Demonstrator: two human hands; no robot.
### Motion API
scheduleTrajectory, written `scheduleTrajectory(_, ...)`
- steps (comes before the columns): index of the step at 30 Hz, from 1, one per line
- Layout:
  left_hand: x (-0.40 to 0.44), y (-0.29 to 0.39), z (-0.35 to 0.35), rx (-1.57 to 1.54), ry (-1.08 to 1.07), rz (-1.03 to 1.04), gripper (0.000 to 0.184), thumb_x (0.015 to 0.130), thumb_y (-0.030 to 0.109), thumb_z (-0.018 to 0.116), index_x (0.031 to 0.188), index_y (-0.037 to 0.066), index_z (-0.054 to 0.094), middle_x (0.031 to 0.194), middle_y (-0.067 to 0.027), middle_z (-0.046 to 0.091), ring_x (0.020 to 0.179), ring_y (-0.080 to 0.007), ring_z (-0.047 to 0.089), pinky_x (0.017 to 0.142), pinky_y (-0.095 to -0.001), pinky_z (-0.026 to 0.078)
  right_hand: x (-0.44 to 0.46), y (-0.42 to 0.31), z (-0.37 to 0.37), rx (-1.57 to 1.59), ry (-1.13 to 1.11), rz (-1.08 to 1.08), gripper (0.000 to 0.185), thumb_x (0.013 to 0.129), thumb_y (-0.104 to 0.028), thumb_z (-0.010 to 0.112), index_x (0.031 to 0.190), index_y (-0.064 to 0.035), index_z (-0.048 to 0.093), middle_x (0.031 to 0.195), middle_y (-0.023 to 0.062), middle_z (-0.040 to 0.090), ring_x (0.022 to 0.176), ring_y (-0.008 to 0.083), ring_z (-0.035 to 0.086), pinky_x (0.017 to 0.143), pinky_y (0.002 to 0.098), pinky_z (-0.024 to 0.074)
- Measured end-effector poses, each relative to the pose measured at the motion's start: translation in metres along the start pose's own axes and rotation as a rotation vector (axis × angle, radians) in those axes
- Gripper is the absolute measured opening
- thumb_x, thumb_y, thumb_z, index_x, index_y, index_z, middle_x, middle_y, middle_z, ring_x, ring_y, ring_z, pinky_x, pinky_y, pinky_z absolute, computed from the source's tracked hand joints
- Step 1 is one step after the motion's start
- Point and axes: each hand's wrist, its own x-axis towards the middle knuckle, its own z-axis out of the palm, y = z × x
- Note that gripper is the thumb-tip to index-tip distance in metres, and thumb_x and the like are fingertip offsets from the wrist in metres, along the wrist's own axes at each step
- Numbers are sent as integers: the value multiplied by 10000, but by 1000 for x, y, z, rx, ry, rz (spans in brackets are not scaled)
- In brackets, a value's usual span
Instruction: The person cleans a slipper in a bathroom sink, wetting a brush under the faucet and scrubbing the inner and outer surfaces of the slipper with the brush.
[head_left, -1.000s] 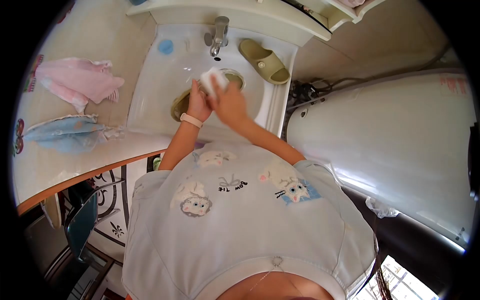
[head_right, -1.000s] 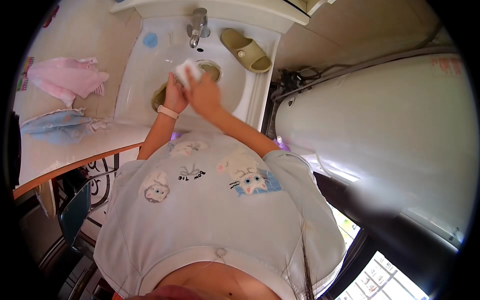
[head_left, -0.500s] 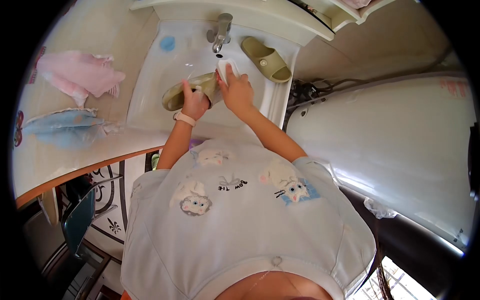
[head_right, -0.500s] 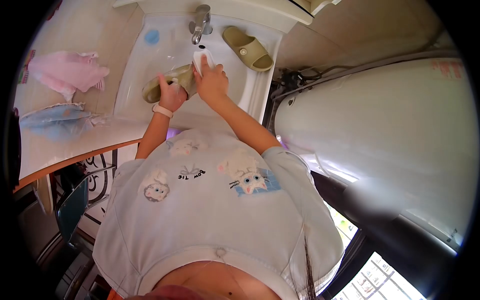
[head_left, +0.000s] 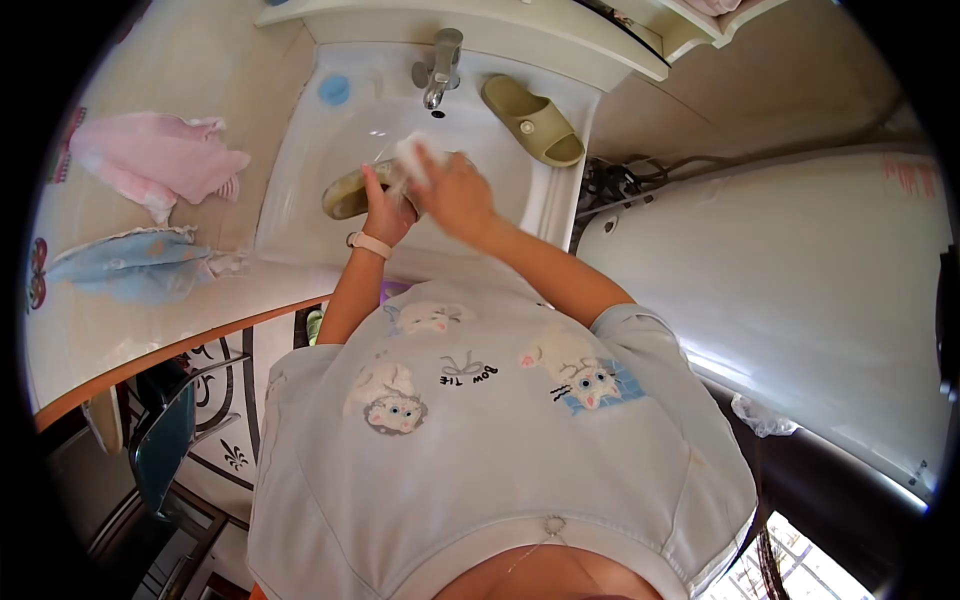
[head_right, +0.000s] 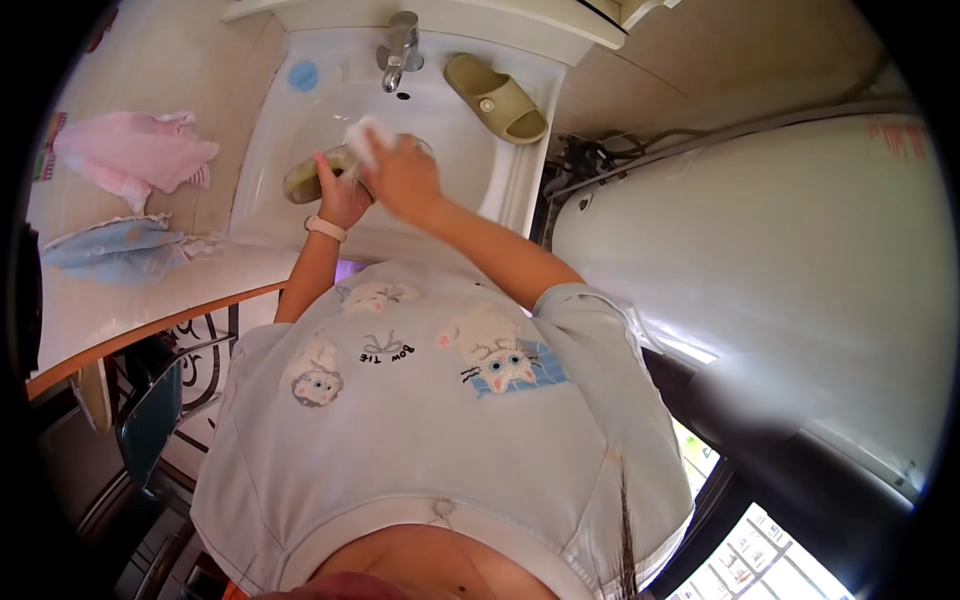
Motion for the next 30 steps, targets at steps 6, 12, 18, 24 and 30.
scheduleTrajectory(6, 2, -3, 8, 27, -39, -26, 932, 786, 763, 144, 1353, 39, 299, 1355, -107, 371, 1256, -252, 351, 1067, -382, 227, 7, 3, 3, -45, 1, 16, 542, 816, -402, 540, 1302, -187, 431, 928, 220, 521, 768, 347, 587, 660, 421, 500)
scheduleTrajectory(12, 1, 2, 8, 37, -230, -70, 938, 763, 788, 167, 1351, 70, 304, 1357, -85, 374, 1256, -250, 347, 1050, -368, 249, 17, 21, -12, -48, -54, 246, 546, 799, -372, 566, 1296, -187, 438, 931, 205, 524, 809, 345, 581, 669, 435, 492)
scheduleTrajectory(18, -2, 10, 19, -47, -18, -32, 1022, 742, 805, 187, 1340, -18, 283, 1375, -123, 348, 1269, -267, 324, 1073, -367, 207, -1, 9, -9, -78, 35, -56, 533, 809, -363, 563, 1301, -200, 436, 920, 190, 508, 769, 324, 569, 653, 423, 486)
scheduleTrajectory(24, -7, 18, 22, -259, -74, -100, 1014, 723, 811, 233, 1341, 10, 305, 1337, -115, 397, 1225, -253, 379, 1024, -382, 293, -4, 13, -6, -59, 113, -22, 543, 790, -309, 593, 1303, -229, 435, 879, 166, 476, 731, 315, 546, 588, 416, 468)
scheduleTrajectory(30, 1, 24, 22, -393, -185, -49, 731, 873, 614, 260, 1338, 53, 316, 1320, -125, 418, 1191, -258, 427, 981, -378, 370, 11, 11, -14, -39, 215, 105, 529, 752, -292, 631, 1254, -189, 501, 877, 166, 488, 678, 293, 548, 569, 398, 462)
